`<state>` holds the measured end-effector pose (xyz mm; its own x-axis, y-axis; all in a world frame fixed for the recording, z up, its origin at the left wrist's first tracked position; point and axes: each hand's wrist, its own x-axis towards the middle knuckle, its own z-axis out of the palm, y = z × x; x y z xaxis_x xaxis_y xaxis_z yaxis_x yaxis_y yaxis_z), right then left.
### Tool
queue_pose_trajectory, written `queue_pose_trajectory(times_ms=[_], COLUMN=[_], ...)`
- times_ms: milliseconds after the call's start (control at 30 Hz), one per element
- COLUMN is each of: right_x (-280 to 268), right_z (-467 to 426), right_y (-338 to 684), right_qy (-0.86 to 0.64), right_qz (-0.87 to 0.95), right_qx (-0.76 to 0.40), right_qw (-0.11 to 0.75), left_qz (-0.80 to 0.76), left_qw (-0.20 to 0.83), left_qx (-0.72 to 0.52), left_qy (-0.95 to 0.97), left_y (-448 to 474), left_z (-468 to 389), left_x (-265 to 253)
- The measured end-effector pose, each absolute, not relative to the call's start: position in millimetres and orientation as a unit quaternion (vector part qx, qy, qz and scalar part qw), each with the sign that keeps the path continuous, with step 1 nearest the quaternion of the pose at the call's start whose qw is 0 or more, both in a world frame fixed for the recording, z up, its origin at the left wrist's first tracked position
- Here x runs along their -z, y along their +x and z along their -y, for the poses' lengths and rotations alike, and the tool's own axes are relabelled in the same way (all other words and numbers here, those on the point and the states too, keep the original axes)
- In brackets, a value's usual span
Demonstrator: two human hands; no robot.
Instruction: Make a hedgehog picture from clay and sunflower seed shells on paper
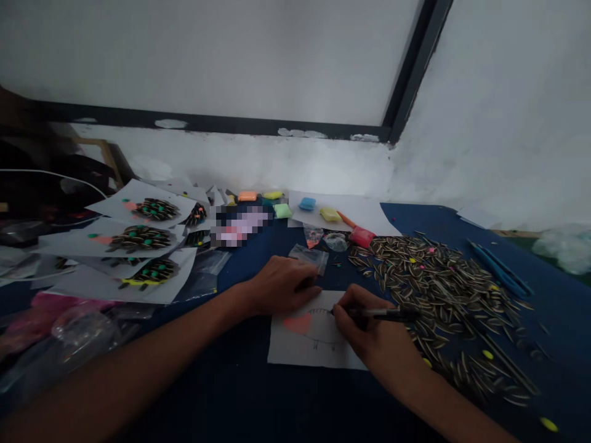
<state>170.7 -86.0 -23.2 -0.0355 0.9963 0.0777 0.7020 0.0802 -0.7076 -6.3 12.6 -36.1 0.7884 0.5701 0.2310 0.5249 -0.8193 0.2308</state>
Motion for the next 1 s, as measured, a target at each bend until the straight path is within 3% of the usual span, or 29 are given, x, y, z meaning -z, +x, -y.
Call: queue_pose_trajectory(times_ms=[1000], right_x=[34], right_z=[88], right_y=[166], right_qy=[-0.614], right_qz=[0.693], right_qx=[-0.232], right_qw=[0.297], left_qz=[-0.283], left_qw=[0.074], left_qx=[-0.158], left_qy=[0.943], left_y=[-7], left_z=[-14], left_x=[38])
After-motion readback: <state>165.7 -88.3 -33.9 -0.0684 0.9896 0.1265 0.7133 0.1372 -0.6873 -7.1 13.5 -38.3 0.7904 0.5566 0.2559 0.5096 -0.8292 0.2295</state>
